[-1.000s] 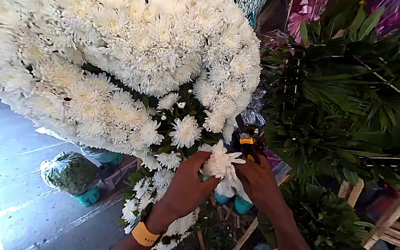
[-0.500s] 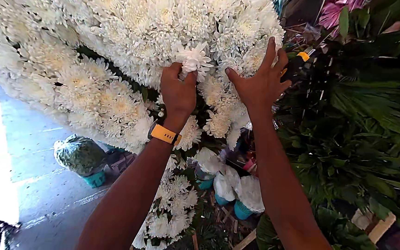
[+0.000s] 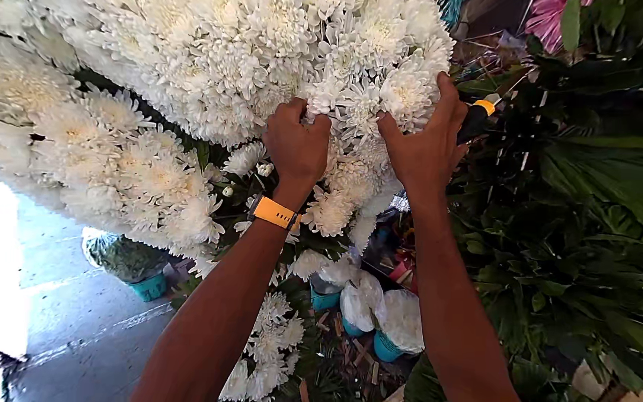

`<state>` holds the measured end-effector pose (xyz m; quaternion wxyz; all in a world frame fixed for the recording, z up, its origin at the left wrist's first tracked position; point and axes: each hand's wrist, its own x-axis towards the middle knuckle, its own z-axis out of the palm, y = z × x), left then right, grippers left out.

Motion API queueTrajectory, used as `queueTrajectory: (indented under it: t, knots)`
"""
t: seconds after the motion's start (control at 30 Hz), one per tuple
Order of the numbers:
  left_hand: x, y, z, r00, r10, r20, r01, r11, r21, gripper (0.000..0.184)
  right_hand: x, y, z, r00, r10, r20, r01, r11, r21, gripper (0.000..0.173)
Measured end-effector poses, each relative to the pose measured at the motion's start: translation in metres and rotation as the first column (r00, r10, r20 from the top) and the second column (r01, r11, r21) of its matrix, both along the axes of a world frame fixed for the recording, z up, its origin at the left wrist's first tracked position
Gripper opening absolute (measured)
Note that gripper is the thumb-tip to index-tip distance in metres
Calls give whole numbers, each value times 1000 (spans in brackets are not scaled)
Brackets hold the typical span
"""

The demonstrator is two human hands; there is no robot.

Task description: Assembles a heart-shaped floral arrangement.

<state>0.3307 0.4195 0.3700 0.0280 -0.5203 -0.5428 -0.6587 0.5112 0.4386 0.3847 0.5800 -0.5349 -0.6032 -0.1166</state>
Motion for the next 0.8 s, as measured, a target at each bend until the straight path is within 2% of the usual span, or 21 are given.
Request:
queueTrajectory:
  t: [0.17,0.27,0.47,0.63,0.73,0.8]
  knots:
    - [0,17,1,998,-21,-51,23,999,41,25,1,4,-2,1000,27,5,-27,999,38,99]
    - [1,18,4,995,-60,-85,59,998,-14,25,2,6,-3,998,56,-12,-56,998,43,100]
    - [9,21,16,986,-22,-163,8,996,-87,18,1,4,-1,997,71,-15,-71,997,40,102]
    - [15,17,27,973,37,-228,-82,977,-195,20,-1,6,-2,997,76,-9,-75,996,52,100]
    - [19,17,28,955,45,-292,-105,975,-195,23,-3,7,-3,997,72,-15,-71,996,55,99]
    - [19,13,24,963,40,-267,-88,981,-172,30,-2,-1,-5,994,107,-13,-106,993,54,99]
